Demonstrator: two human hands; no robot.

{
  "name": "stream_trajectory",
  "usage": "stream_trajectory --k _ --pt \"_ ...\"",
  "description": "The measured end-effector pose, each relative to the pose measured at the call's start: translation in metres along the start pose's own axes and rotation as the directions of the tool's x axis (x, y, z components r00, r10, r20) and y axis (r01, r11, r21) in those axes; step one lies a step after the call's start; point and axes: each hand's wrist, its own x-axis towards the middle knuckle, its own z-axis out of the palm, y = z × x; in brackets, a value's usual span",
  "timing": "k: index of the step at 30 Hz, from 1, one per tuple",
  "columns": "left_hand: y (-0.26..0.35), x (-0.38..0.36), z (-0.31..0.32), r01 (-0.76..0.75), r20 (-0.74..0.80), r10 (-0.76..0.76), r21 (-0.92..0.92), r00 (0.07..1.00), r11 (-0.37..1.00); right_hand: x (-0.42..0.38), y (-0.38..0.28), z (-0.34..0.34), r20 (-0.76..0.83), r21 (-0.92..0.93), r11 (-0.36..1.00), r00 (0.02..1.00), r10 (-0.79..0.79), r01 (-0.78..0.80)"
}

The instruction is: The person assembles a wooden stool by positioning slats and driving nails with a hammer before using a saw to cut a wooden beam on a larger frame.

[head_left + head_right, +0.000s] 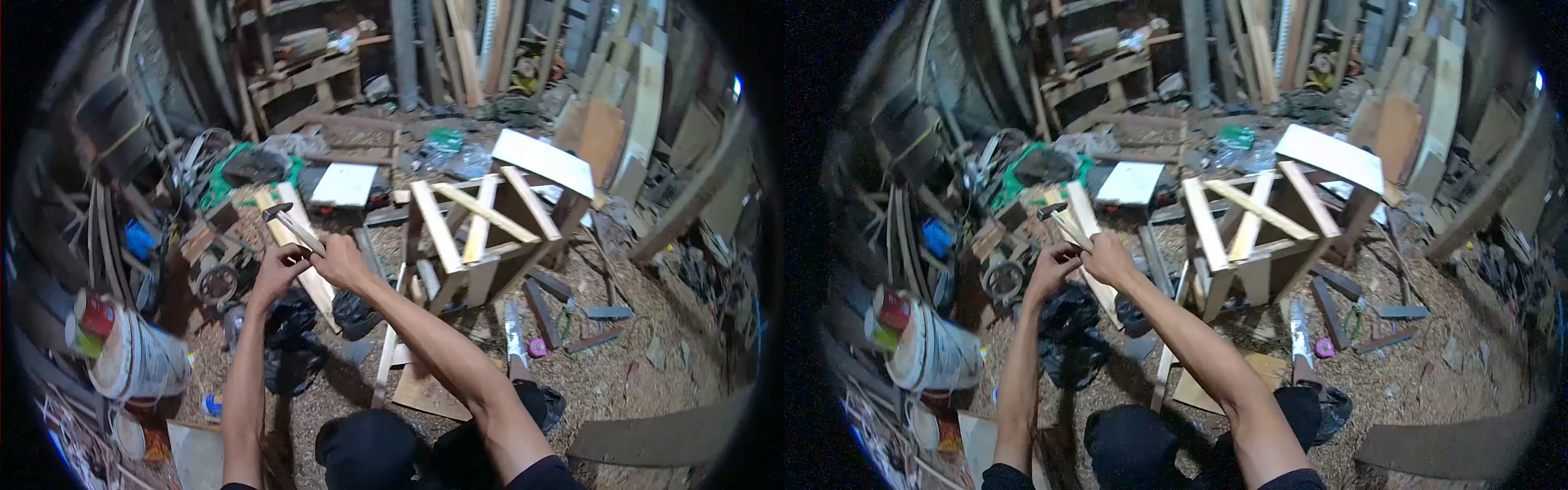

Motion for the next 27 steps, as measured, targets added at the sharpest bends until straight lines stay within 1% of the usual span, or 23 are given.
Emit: stream_trajectory --k 1,2,3,4,5,6,7,8,10,11,12,13,14,15,16,18,21,22,23,24,25,26,27 --pt "0.034 0.006 0.005 -0.024 0.023 0.023 0.019 0.999 1.000 0.002 -0.004 -0.024 -0.030 -0.010 1.000 0.999 -0.021 0.020" --pt "0.034 0.024 0.013 -0.184 0.026 0.184 -0.010 0.983 0.983 0.006 -0.006 -0.048 -0.055 -0.021 0.999 0.998 -0.042 0.041" --pt "0.052 0.037 0.025 -0.250 0.038 0.257 -0.133 0.966 0.959 0.006 -0.011 -0.076 -0.101 -0.029 0.999 0.994 -0.047 0.045" --pt "0.069 0.048 0.041 -0.297 0.043 0.318 -0.257 0.947 0.920 0.010 -0.008 -0.102 -0.053 -0.058 0.998 0.999 -0.010 0.007" --pt "0.082 0.060 0.054 -0.297 0.100 0.326 -0.226 0.940 0.928 0.009 -0.002 -0.122 -0.157 -0.035 0.999 0.988 -0.010 0.005" --pt "0.096 0.073 0.068 -0.303 0.154 0.334 -0.196 0.930 0.933 0.004 0.001 -0.148 -0.186 -0.087 0.996 0.982 -0.035 0.019" --pt "0.112 0.080 0.087 -0.328 0.173 0.359 -0.183 0.917 0.927 -0.006 -0.002 -0.176 -0.182 -0.153 0.986 0.982 0.044 -0.072" --pt "0.130 0.086 0.108 -0.360 0.189 0.389 -0.169 0.902 0.917 -0.014 0.005 -0.197 -0.192 -0.098 0.987 0.975 0.109 -0.130" --pt "0.152 0.094 0.147 -0.446 0.201 0.476 -0.176 0.856 0.877 -0.033 0.017 -0.236 -0.217 -0.156 0.966 0.961 0.170 -0.206" --pt "0.163 0.097 0.164 -0.485 0.182 0.510 -0.168 0.841 0.858 -0.044 0.026 -0.250 -0.301 -0.217 0.950 0.941 0.155 -0.226" --pt "0.171 0.097 0.180 -0.517 0.164 0.538 -0.157 0.827 0.842 -0.050 0.050 -0.264 -0.321 -0.205 0.950 0.933 0.163 -0.236" --pt "0.179 0.098 0.192 -0.490 0.188 0.511 -0.148 0.839 0.859 -0.067 0.048 -0.280 -0.347 -0.282 0.915 0.920 0.185 -0.290" --pt "0.186 0.100 0.203 -0.461 0.214 0.481 -0.138 0.850 0.877 -0.081 0.064 -0.292 -0.411 -0.360 0.893 0.905 0.108 -0.270" --pt "0.186 0.104 0.215 -0.446 0.217 0.488 -0.217 0.845 0.869 -0.095 0.076 -0.302 -0.446 -0.343 0.887 0.884 0.137 -0.310" --pt "0.190 0.105 0.226 -0.431 0.227 0.492 -0.271 0.840 0.861 -0.098 0.122 -0.304 -0.546 -0.364 0.908 0.837 -0.027 -0.209" --pt "0.193 0.109 0.247 -0.362 0.325 0.481 -0.363 0.814 0.859 -0.124 0.115 -0.309 -0.595 -0.205 0.917 0.787 0.161 -0.342" --pt "0.191 0.114 0.269 -0.415 0.304 0.487 -0.273 0.819 0.868 -0.131 0.135 -0.308 -0.636 -0.094 0.910 0.728 0.258 -0.404" --pt "0.192 0.118 0.275 -0.439 0.273 0.490 -0.230 0.828 0.869 -0.130 0.141 -0.304 -0.687 -0.256 0.865 0.711 0.150 -0.431" --pt "0.189 0.121 0.281 -0.375 0.295 0.457 -0.294 0.839 0.879 -0.129 0.149 -0.297 -0.719 -0.257 0.845 0.677 0.156 -0.469" --pt "0.194 0.122 0.281 -0.376 0.297 0.458 -0.294 0.838 0.879 -0.124 0.149 -0.295 -0.752 -0.261 0.827 0.642 0.150 -0.498" --pt "0.195 0.120 0.280 -0.385 0.343 0.446 -0.233 0.827 0.893 -0.122 0.151 -0.293 -0.751 -0.255 0.825 0.641 0.160 -0.504" --pt "0.194 0.117 0.279 -0.391 0.390 0.426 -0.170 0.816 0.904 -0.122 0.155 -0.292 -0.714 -0.227 0.811 0.659 0.238 -0.539" --pt "0.194 0.118 0.280 -0.326 0.429 0.362 -0.159 0.828 0.932 -0.120 0.153 -0.295 -0.674 -0.202 0.797 0.671 0.309 -0.570"
